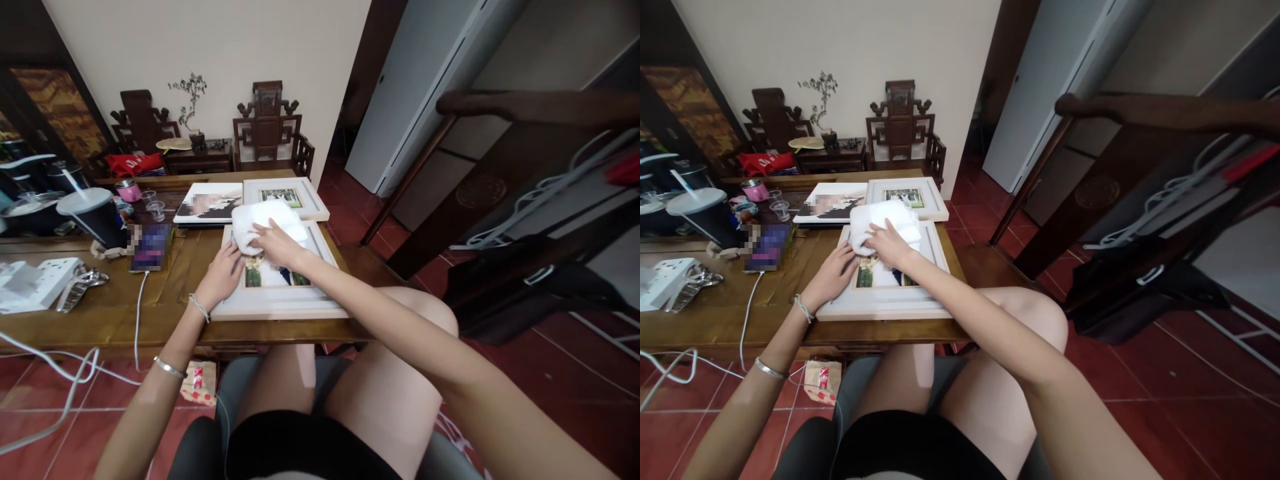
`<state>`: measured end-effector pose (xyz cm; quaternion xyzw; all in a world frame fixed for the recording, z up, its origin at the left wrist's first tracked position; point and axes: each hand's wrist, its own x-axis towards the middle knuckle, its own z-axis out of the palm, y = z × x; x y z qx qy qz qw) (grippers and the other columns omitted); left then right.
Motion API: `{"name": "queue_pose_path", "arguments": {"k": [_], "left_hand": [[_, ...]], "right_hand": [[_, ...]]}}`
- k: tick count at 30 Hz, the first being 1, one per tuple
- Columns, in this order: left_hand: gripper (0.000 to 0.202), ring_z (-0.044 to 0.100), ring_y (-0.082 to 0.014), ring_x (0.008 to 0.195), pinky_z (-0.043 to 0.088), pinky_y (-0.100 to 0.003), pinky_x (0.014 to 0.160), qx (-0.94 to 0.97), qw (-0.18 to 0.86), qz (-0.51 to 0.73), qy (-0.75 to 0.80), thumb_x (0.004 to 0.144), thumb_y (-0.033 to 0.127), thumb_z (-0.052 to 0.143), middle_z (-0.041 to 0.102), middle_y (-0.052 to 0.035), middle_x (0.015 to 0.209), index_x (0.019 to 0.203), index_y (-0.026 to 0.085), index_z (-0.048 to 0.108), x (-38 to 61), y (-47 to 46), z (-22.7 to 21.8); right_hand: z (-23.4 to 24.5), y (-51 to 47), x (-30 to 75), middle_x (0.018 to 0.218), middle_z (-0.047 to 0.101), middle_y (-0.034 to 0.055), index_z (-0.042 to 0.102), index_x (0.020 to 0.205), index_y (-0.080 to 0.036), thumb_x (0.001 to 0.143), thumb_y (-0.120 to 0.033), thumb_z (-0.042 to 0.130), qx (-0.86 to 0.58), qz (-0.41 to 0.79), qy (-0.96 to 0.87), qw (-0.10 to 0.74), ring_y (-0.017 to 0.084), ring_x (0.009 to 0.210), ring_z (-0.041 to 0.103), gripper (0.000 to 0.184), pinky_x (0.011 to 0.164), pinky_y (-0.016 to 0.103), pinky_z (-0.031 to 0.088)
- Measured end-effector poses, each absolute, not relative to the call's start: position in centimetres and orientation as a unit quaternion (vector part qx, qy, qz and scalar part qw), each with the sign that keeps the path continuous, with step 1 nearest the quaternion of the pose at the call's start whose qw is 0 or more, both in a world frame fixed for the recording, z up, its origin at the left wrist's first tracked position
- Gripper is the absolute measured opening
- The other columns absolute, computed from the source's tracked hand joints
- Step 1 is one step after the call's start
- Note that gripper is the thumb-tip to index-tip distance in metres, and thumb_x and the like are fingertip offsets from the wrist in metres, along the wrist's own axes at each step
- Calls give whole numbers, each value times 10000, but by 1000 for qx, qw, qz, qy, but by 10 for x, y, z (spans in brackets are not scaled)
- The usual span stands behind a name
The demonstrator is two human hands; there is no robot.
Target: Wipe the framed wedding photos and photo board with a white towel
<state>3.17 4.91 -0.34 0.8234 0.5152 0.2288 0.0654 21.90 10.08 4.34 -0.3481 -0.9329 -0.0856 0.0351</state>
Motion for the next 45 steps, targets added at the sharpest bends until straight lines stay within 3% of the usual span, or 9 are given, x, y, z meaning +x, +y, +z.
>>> {"name": "queue_pose_path", "arguments": {"k": [4,12,18,24,27,30,33,39,45], "left_hand": [[441,343,-298,1485,318,-519,1211,808,80,227,537,994,320,405,515,-158,1499,1343,124,591,31,51,-6],[431,326,-286,1494,341,-531,1196,800,87,222,551,993,301,389,497,-136,1519,1336,143,595,33,48,-4],[414,348,-283,1483,346,-559,1186,796,89,236,550,983,292,410,507,-124,1514,1327,166,603,33,48,-4],[418,331,-279,1491,334,-554,1195,797,85,229,553,992,296,395,506,-134,1511,1334,156,592,33,48,-6],[420,326,-279,1492,328,-564,1194,796,84,228,555,992,301,402,496,-138,1519,1338,149,585,33,48,-6],[422,328,-279,1492,332,-547,1196,795,86,223,557,991,304,413,496,-150,1517,1336,132,585,33,48,-5],[432,326,-282,1493,342,-544,1192,795,86,224,558,992,311,408,498,-156,1513,1341,124,582,33,48,-4],[428,362,-271,1477,325,-498,1210,799,82,243,543,978,301,429,522,-151,1495,1329,120,595,31,49,-6],[427,367,-268,1475,306,-504,1219,803,70,251,536,979,313,417,544,-140,1477,1326,140,595,31,49,-5]], "right_hand": [[48,101,233,1397,596,208,703,1230,-159,896,-86,554,-431,-57,-901,16,296,1262,587,373,1138,522,255],[68,91,299,1234,708,163,730,1209,-157,852,8,436,-525,-60,-848,-44,292,1142,649,491,1085,489,328],[69,29,317,1142,723,184,754,1105,-113,736,54,441,-454,-46,-888,-60,301,1173,632,512,1079,485,356],[92,-31,345,981,758,74,765,1015,-201,698,37,437,-423,37,-905,4,234,971,690,514,878,323,497],[105,-16,356,940,749,82,750,1029,-177,734,13,430,-497,-17,-865,68,235,859,691,475,794,316,506],[103,18,353,1181,698,174,726,1124,-111,784,8,432,-544,-115,-824,105,305,1041,661,465,887,377,489],[85,49,333,1375,584,227,699,1199,-64,791,33,446,-503,-132,-852,70,324,1191,591,490,1025,408,415],[52,51,300,1115,688,217,702,1166,-44,848,-12,492,-438,-107,-892,-24,294,1126,615,383,1122,446,292],[67,-21,310,1020,693,167,705,1158,-94,796,15,449,-431,-43,-900,-43,276,992,646,457,919,360,446]]}}
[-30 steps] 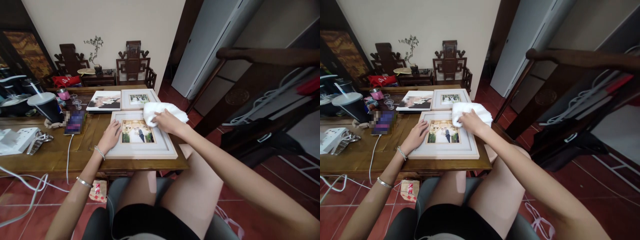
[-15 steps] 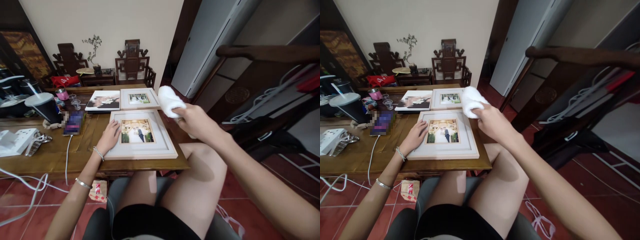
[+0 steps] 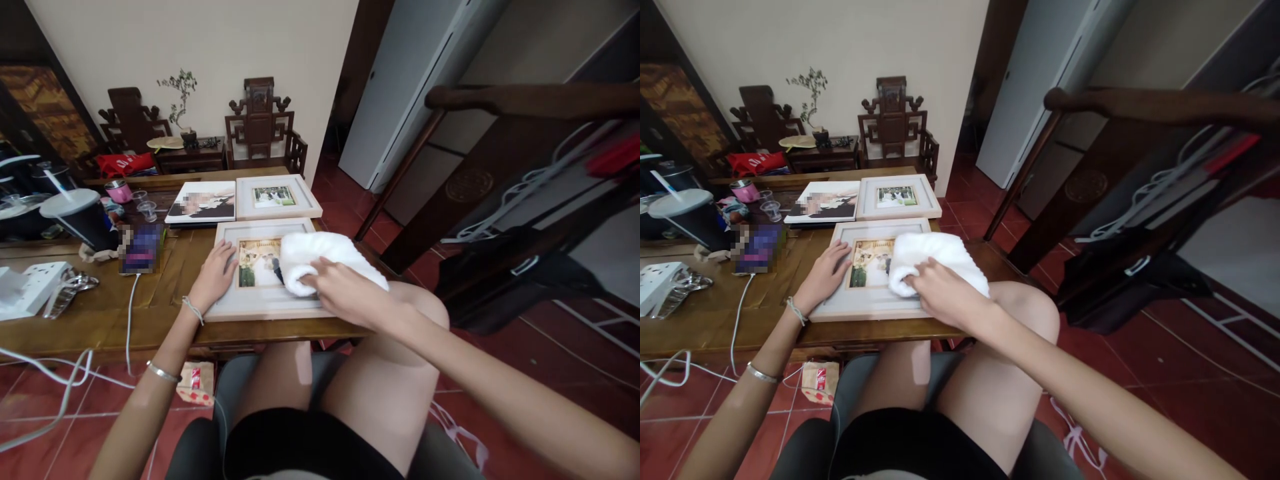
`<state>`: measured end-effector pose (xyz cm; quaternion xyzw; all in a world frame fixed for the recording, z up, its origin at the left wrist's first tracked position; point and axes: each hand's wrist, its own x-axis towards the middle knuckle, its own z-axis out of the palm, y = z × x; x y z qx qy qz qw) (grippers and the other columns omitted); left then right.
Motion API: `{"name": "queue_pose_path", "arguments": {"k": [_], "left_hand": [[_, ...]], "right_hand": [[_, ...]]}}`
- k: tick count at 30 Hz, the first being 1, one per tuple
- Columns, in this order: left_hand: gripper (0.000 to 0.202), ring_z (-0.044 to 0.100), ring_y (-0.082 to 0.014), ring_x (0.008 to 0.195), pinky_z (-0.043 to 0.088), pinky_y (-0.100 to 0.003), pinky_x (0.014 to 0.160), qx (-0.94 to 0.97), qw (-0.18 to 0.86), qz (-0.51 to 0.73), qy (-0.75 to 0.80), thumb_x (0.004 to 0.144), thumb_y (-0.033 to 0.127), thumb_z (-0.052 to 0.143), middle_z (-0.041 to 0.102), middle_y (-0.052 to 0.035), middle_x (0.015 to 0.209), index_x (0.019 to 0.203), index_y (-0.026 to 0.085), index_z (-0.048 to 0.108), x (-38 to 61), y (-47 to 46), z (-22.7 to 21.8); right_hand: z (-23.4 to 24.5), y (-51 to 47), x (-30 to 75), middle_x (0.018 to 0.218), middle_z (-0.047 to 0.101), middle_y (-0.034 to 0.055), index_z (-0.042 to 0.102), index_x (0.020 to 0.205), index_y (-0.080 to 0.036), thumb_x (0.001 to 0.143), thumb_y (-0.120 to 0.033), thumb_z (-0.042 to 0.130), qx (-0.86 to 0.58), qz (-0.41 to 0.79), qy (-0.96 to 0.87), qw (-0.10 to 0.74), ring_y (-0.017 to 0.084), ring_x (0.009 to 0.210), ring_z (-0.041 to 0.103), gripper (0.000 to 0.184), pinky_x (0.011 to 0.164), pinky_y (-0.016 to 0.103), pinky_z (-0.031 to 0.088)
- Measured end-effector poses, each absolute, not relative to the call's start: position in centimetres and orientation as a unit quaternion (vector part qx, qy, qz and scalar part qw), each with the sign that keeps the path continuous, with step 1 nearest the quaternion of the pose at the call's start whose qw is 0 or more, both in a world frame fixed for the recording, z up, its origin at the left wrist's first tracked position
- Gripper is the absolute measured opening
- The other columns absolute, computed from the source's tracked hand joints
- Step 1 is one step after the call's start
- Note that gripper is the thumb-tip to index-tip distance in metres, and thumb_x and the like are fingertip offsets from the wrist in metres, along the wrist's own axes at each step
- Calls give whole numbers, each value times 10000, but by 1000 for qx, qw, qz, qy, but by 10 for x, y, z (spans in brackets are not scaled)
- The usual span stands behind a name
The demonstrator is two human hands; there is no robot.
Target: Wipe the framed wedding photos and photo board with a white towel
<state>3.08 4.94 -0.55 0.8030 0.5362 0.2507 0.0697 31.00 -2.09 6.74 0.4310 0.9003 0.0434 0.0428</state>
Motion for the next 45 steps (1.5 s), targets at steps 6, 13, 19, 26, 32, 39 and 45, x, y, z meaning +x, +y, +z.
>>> {"name": "queue_pose_path", "arguments": {"k": [6,13,19,26,32,39,45], "left_hand": [[469,302,-284,1503,305,-549,1205,803,76,216,550,1007,330,355,458,-150,1546,1396,134,529,32,47,-6],[465,313,-284,1492,309,-576,1194,811,61,213,542,1008,321,337,472,-154,1533,1387,142,537,31,48,-8],[466,314,-281,1491,321,-557,1194,802,68,218,552,1003,329,352,478,-150,1530,1388,135,530,32,45,-5],[521,296,-284,1503,308,-506,1218,808,54,202,550,1007,291,290,424,-191,1559,1438,59,467,33,48,-7],[523,297,-298,1500,299,-514,1224,818,40,186,543,1000,265,281,430,-205,1550,1434,37,465,32,50,-9],[523,302,-284,1499,296,-491,1229,824,36,183,536,1008,274,282,436,-191,1550,1437,40,467,30,51,-10],[507,320,-289,1492,314,-513,1217,818,37,205,535,1006,301,320,457,-172,1541,1433,84,486,29,52,-12]], "right_hand": [[76,-53,306,1025,678,153,681,1210,-131,789,8,422,460,-1,887,39,268,922,656,514,817,344,471],[46,36,288,1533,438,225,580,1371,-75,789,15,444,494,79,865,-38,397,1447,325,604,1132,590,289],[35,71,271,1591,392,150,673,1294,-142,849,-41,475,486,99,868,-8,458,1441,312,497,1130,687,223],[73,-16,283,1546,455,166,689,1265,-111,775,38,448,423,-39,902,73,410,1405,410,566,1109,608,361],[92,-60,279,1459,560,161,709,1223,-135,728,56,438,363,-119,924,32,338,1374,486,596,1091,508,439],[40,17,275,1611,340,163,639,1337,-128,748,46,473,406,-29,912,-44,377,1495,261,636,1189,604,260],[36,71,261,1661,243,88,574,1427,-169,826,26,438,464,54,884,-12,499,1489,144,647,1147,738,177]]}}
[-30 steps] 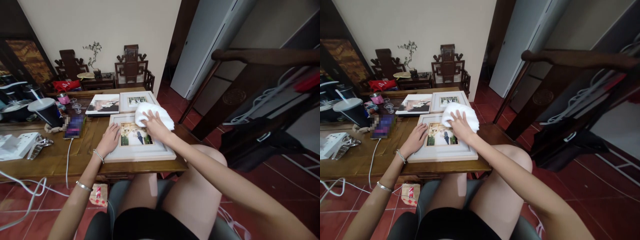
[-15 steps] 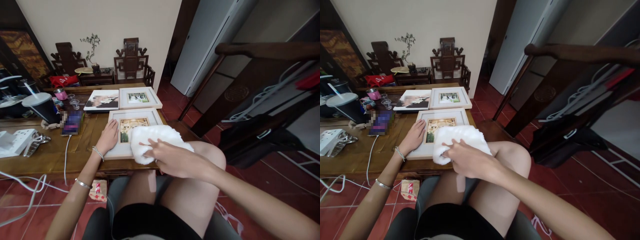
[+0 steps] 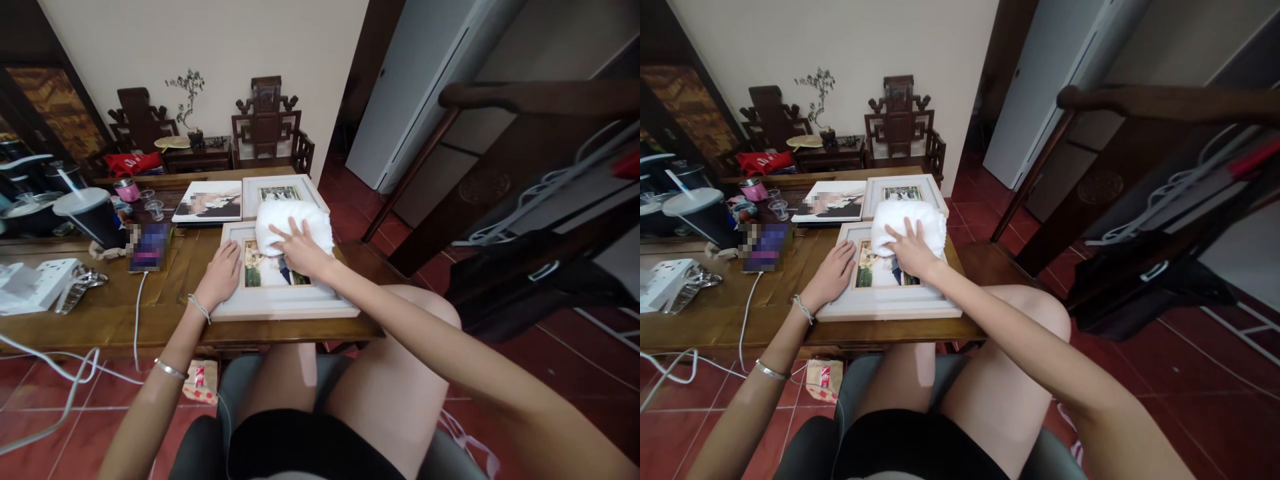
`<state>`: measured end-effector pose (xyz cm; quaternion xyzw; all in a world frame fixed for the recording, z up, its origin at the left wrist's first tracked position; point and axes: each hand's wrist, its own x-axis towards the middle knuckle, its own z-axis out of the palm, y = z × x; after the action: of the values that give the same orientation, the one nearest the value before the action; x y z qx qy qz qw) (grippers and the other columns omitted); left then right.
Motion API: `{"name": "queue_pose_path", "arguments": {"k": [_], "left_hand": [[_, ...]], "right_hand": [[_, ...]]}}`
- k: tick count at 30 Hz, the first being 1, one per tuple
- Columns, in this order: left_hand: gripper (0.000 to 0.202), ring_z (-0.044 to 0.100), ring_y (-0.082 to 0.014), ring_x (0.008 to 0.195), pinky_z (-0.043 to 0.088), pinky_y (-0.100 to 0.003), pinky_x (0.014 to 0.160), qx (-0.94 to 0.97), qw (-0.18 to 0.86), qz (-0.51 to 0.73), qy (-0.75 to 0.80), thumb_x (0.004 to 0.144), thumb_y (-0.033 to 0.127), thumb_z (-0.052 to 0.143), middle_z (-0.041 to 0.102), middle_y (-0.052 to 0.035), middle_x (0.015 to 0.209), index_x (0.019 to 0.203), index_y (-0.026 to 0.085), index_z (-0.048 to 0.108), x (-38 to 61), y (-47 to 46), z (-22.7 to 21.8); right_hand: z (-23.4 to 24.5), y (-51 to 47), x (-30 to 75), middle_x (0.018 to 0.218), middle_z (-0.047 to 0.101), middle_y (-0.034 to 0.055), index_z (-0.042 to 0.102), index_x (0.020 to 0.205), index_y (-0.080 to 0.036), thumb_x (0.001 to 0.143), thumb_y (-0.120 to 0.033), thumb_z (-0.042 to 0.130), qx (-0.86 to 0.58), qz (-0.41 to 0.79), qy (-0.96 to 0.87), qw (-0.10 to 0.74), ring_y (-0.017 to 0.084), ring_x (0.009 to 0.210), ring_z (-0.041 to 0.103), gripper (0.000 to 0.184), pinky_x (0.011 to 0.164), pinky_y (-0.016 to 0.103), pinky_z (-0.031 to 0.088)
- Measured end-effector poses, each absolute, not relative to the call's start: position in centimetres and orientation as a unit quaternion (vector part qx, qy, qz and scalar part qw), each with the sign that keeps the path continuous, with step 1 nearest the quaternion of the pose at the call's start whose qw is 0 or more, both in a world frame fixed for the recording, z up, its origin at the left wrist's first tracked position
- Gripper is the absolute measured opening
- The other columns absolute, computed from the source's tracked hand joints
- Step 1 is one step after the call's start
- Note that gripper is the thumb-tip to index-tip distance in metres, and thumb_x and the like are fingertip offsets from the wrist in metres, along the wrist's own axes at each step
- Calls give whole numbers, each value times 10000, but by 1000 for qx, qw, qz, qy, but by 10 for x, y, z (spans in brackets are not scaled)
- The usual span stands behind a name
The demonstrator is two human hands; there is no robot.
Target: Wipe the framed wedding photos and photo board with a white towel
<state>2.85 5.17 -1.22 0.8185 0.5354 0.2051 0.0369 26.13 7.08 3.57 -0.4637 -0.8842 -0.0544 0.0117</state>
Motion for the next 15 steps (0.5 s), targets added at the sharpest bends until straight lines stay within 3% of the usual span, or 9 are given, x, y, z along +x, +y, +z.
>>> {"name": "queue_pose_path", "arguments": {"k": [4,7,10,12,15], "left_hand": [[521,322,-287,1491,315,-488,1220,819,39,194,538,1003,286,304,447,-192,1543,1427,42,484,31,50,-9],[535,309,-290,1496,318,-481,1219,818,41,185,543,1004,277,292,431,-202,1552,1432,12,472,32,49,-8],[528,308,-291,1497,321,-491,1216,817,39,185,544,1005,274,295,436,-199,1549,1431,18,474,32,50,-9],[517,314,-291,1494,320,-499,1216,819,35,189,541,1003,268,302,448,-197,1541,1426,30,482,32,51,-10],[514,317,-293,1493,313,-499,1221,821,36,192,537,1002,259,301,454,-201,1535,1422,28,485,31,51,-11]], "right_hand": [[46,46,258,1635,311,83,567,1436,-165,829,17,426,-450,-18,-893,-31,506,1456,247,648,1117,707,276],[64,11,267,1575,426,105,599,1404,-176,798,35,432,-412,43,-908,-59,448,1419,367,663,1087,630,375],[91,-24,275,1295,684,140,652,1343,-183,776,56,426,-371,114,-918,-86,339,1280,566,656,1011,460,488],[105,-43,276,1114,746,141,677,1305,-175,777,52,430,-364,149,-914,-101,296,1159,650,626,940,381,526],[106,-57,271,1189,715,166,688,1277,-159,774,47,435,-369,159,-911,-95,332,1242,597,600,972,422,513]]}}
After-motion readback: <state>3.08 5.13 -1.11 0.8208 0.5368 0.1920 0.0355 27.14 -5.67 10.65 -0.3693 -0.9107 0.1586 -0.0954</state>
